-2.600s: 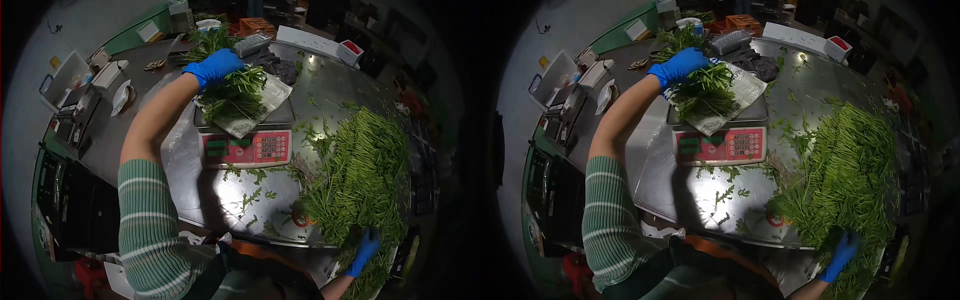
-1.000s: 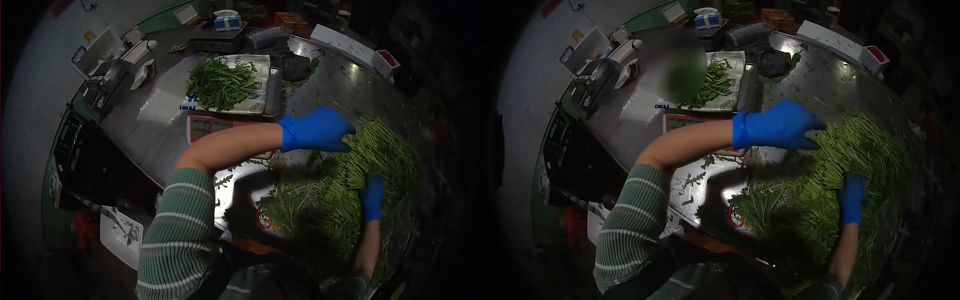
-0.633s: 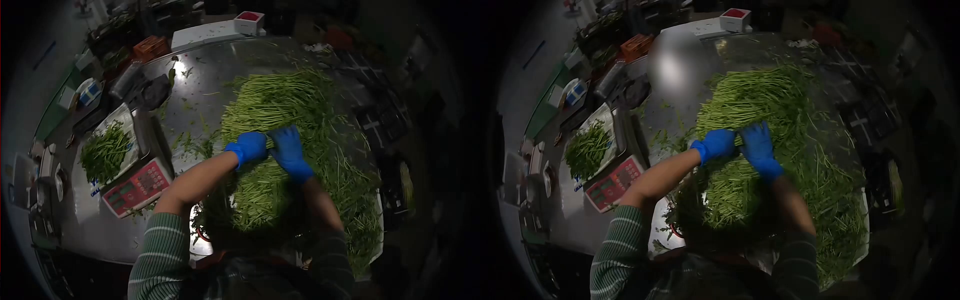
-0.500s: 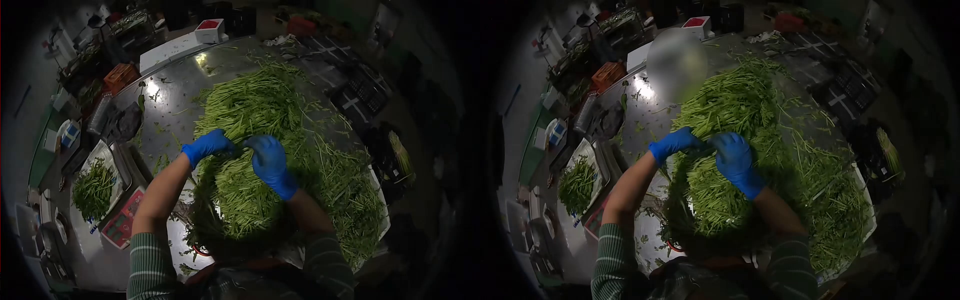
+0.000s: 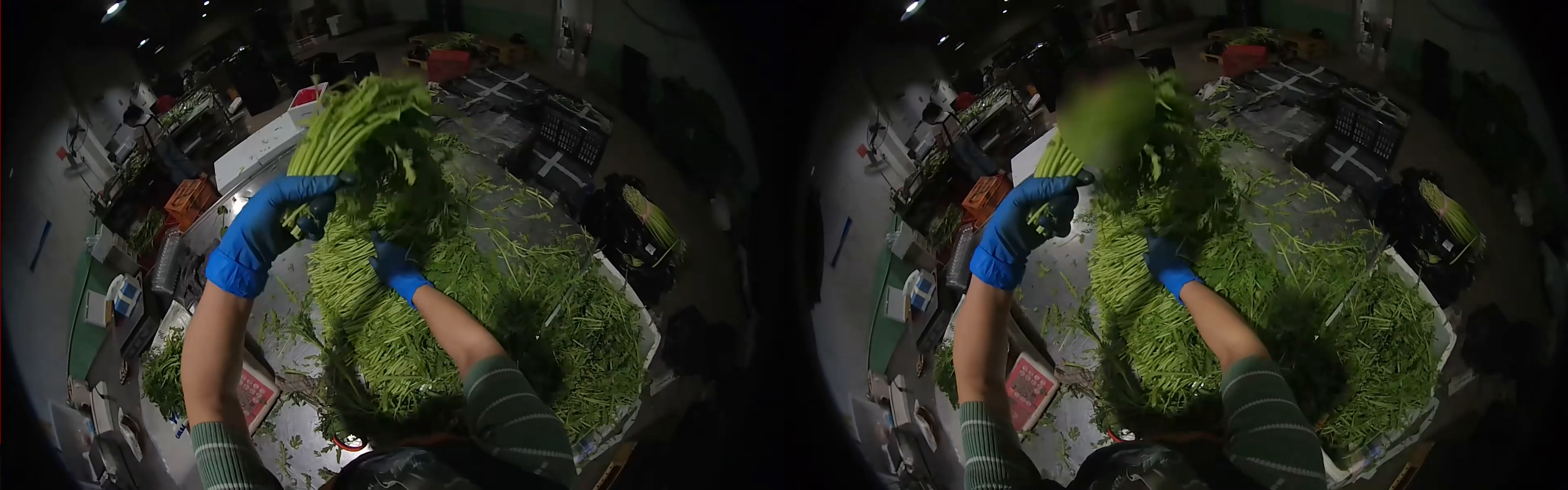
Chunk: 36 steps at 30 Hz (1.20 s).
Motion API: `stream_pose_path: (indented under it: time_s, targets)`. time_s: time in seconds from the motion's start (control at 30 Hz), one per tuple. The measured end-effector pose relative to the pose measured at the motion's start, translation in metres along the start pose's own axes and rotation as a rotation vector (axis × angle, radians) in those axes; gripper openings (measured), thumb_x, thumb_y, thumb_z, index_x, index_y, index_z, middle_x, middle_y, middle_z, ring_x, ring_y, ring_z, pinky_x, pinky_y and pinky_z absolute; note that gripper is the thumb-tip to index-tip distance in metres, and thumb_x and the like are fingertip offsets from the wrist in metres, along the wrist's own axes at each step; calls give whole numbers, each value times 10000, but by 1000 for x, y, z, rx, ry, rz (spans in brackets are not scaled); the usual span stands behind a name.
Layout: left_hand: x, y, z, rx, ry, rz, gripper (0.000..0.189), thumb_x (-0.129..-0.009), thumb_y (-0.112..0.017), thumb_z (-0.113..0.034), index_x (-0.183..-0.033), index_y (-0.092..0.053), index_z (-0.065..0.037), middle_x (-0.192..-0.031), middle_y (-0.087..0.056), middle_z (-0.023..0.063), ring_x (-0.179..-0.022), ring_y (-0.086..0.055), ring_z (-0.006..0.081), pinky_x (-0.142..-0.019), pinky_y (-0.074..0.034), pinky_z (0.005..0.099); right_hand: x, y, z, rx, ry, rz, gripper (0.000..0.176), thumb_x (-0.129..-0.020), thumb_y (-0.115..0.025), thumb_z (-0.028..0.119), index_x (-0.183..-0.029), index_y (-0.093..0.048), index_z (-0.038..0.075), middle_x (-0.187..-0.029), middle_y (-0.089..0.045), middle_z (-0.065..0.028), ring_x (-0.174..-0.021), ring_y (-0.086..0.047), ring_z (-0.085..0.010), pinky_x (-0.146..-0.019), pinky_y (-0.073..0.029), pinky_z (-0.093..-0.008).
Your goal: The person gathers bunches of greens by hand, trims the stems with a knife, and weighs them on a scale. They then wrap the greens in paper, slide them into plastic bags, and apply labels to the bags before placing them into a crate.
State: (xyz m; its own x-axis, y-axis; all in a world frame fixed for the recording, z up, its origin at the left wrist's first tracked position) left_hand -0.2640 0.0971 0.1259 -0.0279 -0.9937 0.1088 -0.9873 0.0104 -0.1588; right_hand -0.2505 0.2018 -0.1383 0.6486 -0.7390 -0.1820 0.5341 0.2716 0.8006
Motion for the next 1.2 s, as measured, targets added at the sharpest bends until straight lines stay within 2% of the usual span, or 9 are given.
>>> stream_pose_path:
  time_s: [0.23, 0.3, 0.37, 0.53, 0.7, 0.83, 0.9, 1.03, 1.2]
  targets:
    - [0, -42, -9, 90, -49, 141, 231, -780, -564, -201, -945, -553, -40, -613, -467, -28, -445, -385, 44, -418, -331, 181, 38, 57, 27, -253, -68, 219, 548, -757, -549, 212, -1265, -345, 179, -769, -577, -157, -653, -554, -283, -609, -452, -390]
    - [0, -47, 22, -41, -19, 60, 243, -759, -594, -202, -937, -555, -42, -627, -488, -16, -466, -424, 59, -427, -346, 187, 69, 85, 20, -1660, -276, 159, 505, -808, -497, 364, -1211, -410, 72, -880, -596, -109, -709, -582, -203, -657, -487, -325]
    - [-4, -53, 71, -252, 34, 18, 253, -765, -584, -204, -950, -546, -36, -652, -519, 6, -520, -474, 55, -455, -378, 192, 104, 147, 51, -1919, 79, 196, 623, -762, -492, 512, -1189, -425, 62, -1035, -544, -114, -885, -547, -205, -770, -459, -349]
    - [14, -94, 170, -1088, -103, 29, 615, -682, -573, -514, -1053, -488, -30, -842, -580, 213, -754, -553, 383, -669, -445, 392, 156, 143, 17, -1892, -279, -234, 316, -728, -640, 177, -992, -572, 16, -961, -582, -78, -837, -552, -170, -731, -429, -295]
    - [69, -148, 178, -897, -138, 566, 684, -670, -633, -478, -1151, -444, -31, -979, -574, 165, -881, -566, 275, -775, -439, 322, 272, 248, 4, -963, -374, -457, 247, -691, -642, 173, -844, -605, -18, -834, -610, -81, -765, -579, -184, -715, -439, -287]
    - [88, -150, 191, -484, -25, 724, 536, -734, -622, -353, -1141, -469, -41, -1030, -564, 143, -920, -555, 201, -792, -430, 284, 419, 297, -115, -979, -597, -920, 271, -686, -609, 242, -848, -616, 25, -815, -617, -112, -701, -592, -251, -671, -467, -373]
    - [92, -148, 183, -771, -116, 632, 487, -737, -621, -340, -1114, -499, -57, -1010, -577, 126, -899, -564, 171, -774, -437, 276, 513, 284, -207, 596, -1181, -178, 219, -702, -548, 182, -846, -621, 34, -813, -598, -189, -720, -583, -319, -644, -468, -406]
    - [110, -176, 162, -877, -266, 685, 492, -717, -629, -352, -1095, -513, -59, -979, -587, 124, -857, -588, 201, -749, -455, 287, 543, 336, -113, 900, -1024, -128, 126, -661, -537, 129, -720, -612, 47, -715, -581, -189, -657, -573, -341, -553, -459, -409]
    - [163, -288, 111, -867, -1160, 715, 896, -543, -729, -303, -1261, -267, -34, -1234, -370, 193, -1125, -383, 326, -916, -340, 379, 436, 292, 12, 1108, -447, 209, 38, -623, -572, 91, -597, -581, 65, -602, -578, -110, -555, -578, -274, -458, -438, -366]
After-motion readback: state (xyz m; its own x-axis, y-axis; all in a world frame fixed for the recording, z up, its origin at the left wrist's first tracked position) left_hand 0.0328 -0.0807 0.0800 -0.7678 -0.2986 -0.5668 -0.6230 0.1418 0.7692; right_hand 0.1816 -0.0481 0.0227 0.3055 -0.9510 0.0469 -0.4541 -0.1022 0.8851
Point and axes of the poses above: each hand's wrist, its own x-axis away from the middle knuckle, its own y-axis out of the back of the hand, z = x × y, the point moved 9 cm from there along -x, towards the middle knuckle
